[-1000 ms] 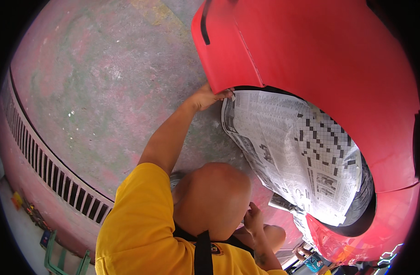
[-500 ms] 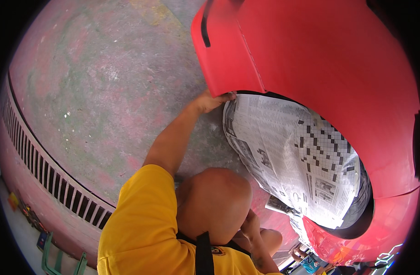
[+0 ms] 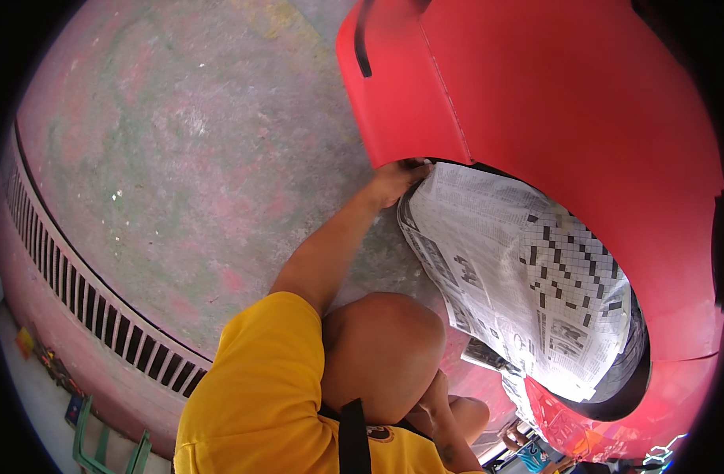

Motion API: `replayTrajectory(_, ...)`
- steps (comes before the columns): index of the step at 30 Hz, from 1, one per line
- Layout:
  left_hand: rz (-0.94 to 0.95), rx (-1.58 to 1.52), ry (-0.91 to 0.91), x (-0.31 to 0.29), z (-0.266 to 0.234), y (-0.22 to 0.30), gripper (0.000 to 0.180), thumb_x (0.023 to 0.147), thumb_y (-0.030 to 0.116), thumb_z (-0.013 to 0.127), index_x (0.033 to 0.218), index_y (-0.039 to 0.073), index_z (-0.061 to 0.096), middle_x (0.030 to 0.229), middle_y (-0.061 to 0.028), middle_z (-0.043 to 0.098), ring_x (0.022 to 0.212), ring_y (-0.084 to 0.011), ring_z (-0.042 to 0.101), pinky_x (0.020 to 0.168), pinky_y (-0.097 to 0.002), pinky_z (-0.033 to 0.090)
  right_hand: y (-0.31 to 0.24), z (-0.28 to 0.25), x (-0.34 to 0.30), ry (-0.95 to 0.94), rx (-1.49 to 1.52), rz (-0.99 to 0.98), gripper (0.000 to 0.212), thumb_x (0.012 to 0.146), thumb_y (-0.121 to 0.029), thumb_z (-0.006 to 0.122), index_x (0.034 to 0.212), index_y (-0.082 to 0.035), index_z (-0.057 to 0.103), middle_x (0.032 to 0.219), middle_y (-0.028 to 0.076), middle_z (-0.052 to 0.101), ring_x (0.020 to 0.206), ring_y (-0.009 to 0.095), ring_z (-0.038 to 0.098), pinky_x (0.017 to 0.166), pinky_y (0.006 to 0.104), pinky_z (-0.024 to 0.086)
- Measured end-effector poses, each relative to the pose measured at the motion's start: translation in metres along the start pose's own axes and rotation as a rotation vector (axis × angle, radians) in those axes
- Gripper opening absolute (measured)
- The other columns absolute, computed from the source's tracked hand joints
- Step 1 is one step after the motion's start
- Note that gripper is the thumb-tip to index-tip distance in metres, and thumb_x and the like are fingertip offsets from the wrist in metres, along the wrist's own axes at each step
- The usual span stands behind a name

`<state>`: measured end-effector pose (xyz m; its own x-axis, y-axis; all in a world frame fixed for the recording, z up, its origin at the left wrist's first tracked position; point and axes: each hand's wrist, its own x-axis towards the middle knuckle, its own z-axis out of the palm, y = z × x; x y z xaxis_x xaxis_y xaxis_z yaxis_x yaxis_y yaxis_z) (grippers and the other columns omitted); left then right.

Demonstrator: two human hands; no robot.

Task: The person folds newspaper sheets and uses masking tape to cover the front tire and wheel well of a red car. They carefully wrap the paper around the tire and secure it with multiple strips of tape to protect the area.

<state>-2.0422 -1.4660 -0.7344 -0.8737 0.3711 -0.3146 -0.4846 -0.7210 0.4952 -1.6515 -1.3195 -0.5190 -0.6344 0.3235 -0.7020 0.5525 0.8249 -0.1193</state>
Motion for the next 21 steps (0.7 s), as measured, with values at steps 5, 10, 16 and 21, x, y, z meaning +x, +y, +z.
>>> replayTrajectory(5,-0.054,-0.094,0.119,-0.005,0.020,-0.002,0.032,0.099,0.007,0.073,0.127,-0.006,0.065,0.121,-0.0168,0.071,0.107,-0.0244,0.069,0.094,-0.0375,0.058,0.009,0.006,0.004,-0.046,-0.052,-0.065,0.041,0.092,-0.037,0.073,0.119,-0.007,0.071,0.099,0.025,0.075,0.095,0.047,0.072,0.078,0.0519,0.057)
replayTrajectory(10,-0.039,0.165,0.149,0.010,0.021,0.005,0.036,0.100,0.014,0.072,0.130,-0.004,0.067,0.127,-0.0188,0.071,0.118,-0.0266,0.067,0.097,-0.0398,0.056,0.014,0.004,0.006,-0.048,-0.065,-0.067,0.036,0.091,-0.031,0.073,0.117,-0.007,0.071,0.100,0.025,0.075,0.096,0.048,0.071,0.078,0.0521,0.057)
replayTrajectory(16,0.091,0.563,0.154,0.004,0.021,0.017,0.028,0.104,0.017,0.066,0.125,0.000,0.071,0.122,-0.0129,0.073,0.113,-0.0222,0.068,0.097,-0.0362,0.052,0.003,0.001,0.006,-0.028,-0.062,-0.083,0.034,0.092,-0.030,0.073,0.115,-0.006,0.071,0.098,0.025,0.075,0.094,0.047,0.072,0.077,0.0507,0.057)
replayTrajectory(21,0.136,0.076,0.092,-0.029,0.002,0.010,0.034,0.110,0.024,0.057,0.126,-0.003,0.070,0.124,-0.0118,0.072,0.113,-0.0191,0.066,0.103,-0.0324,0.047,0.005,0.000,0.005,-0.001,0.010,0.006,0.036,0.093,-0.033,0.072,0.120,-0.008,0.072,0.096,0.023,0.076,0.090,0.043,0.075,0.076,0.0486,0.058)
